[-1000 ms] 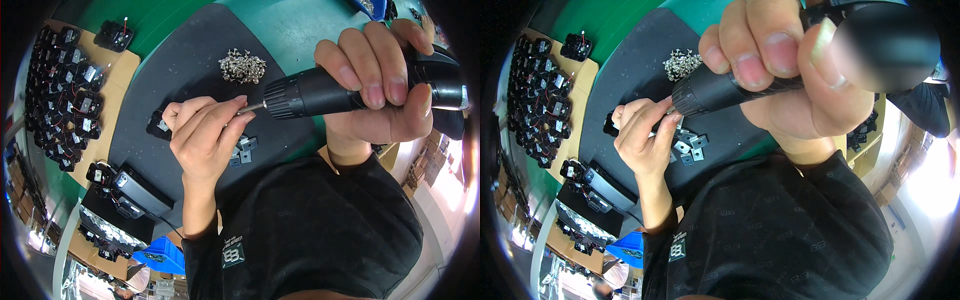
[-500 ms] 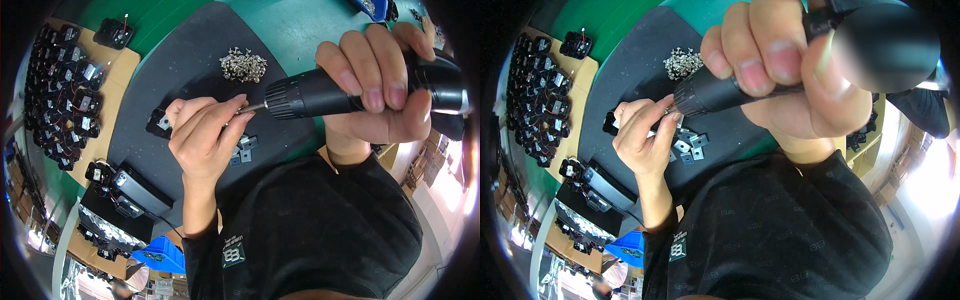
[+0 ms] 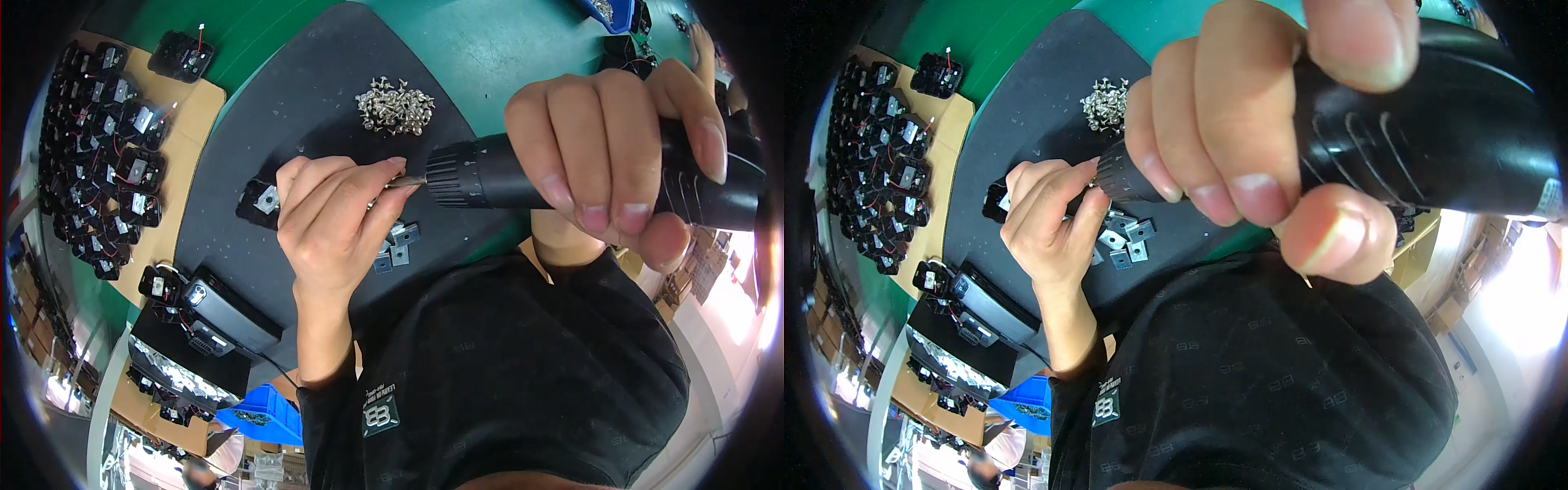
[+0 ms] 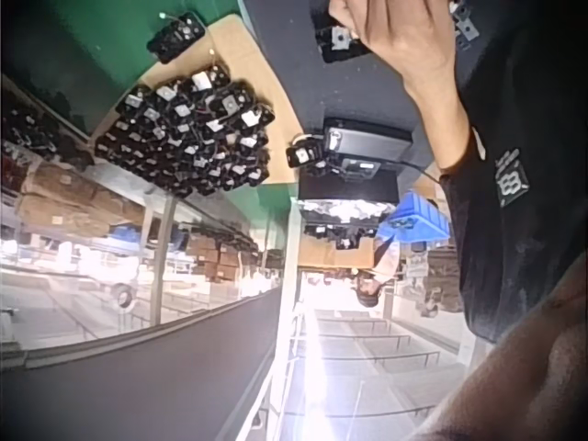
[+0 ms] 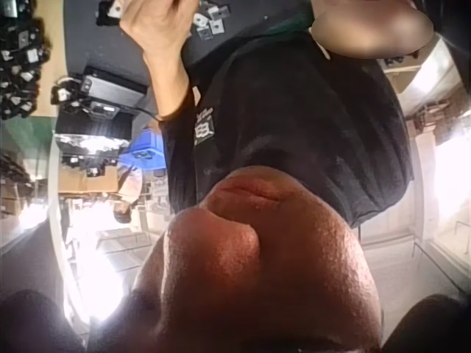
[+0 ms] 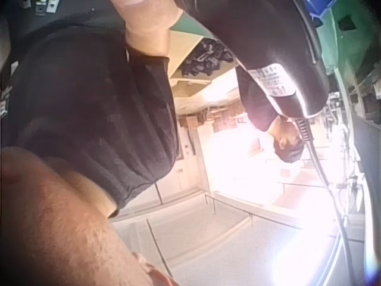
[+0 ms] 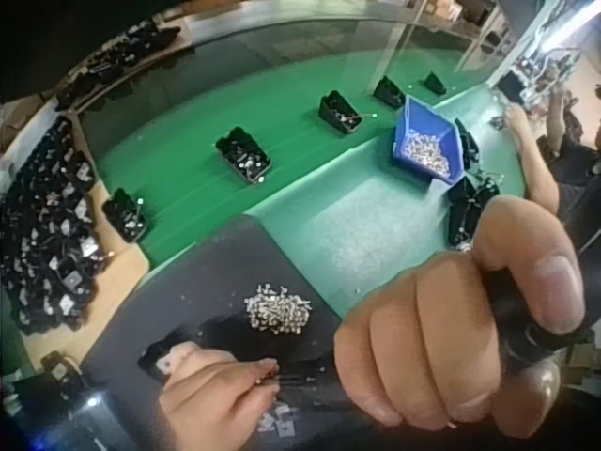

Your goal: The person uses a power screwdriver to fasten screws into small black electronic devices on a green workbench. They repeatedly pick up devices, align them with metal brackets, and drive screws to secure the components. The person handles multiple units sequentially, moving finished items aside.

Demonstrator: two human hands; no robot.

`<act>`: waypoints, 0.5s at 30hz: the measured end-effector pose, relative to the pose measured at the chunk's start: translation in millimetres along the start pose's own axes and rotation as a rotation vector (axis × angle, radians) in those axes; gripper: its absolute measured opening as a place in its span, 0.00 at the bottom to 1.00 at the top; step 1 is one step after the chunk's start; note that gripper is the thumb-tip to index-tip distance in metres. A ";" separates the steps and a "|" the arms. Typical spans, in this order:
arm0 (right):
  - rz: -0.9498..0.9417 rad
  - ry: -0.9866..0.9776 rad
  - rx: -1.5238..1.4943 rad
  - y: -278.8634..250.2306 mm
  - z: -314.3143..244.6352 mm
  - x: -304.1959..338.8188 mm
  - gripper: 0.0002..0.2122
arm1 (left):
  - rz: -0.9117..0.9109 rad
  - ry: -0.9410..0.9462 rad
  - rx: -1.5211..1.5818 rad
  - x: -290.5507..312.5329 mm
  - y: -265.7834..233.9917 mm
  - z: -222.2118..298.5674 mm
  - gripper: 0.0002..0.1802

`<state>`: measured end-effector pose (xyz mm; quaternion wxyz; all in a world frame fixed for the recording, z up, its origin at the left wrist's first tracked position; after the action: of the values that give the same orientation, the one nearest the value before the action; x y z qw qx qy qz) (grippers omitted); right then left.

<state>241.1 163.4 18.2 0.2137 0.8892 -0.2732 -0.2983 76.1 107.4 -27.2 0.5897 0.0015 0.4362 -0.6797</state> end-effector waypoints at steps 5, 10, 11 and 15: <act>0.082 0.009 0.035 3.3 4.3 2.2 0.19 | -0.012 0.046 0.014 -10.3 8.9 5.9 0.15; 0.103 0.012 0.025 4.5 8.4 0.7 0.19 | -0.094 -0.045 -0.071 -17.2 2.6 6.5 0.23; 0.114 0.007 0.028 4.2 7.8 1.7 0.19 | -0.102 -0.065 -0.098 -15.1 -1.4 5.4 0.24; 0.127 -0.013 -0.005 4.0 1.1 1.9 0.19 | -0.148 -0.068 -0.197 -6.0 -13.3 6.2 0.27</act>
<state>240.2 158.9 18.8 0.2326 0.8675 -0.3299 -0.2906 70.5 107.5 -12.5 0.5497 -0.1117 0.4795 -0.6749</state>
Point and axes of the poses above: each hand's wrist, its own x-axis away from the middle knuckle, its own y-axis out of the palm, z = x × y, the point moved 7 cm from there along -x, towards the middle knuckle, and after that the axes turned 14 degrees about y, right-handed, at the moved point
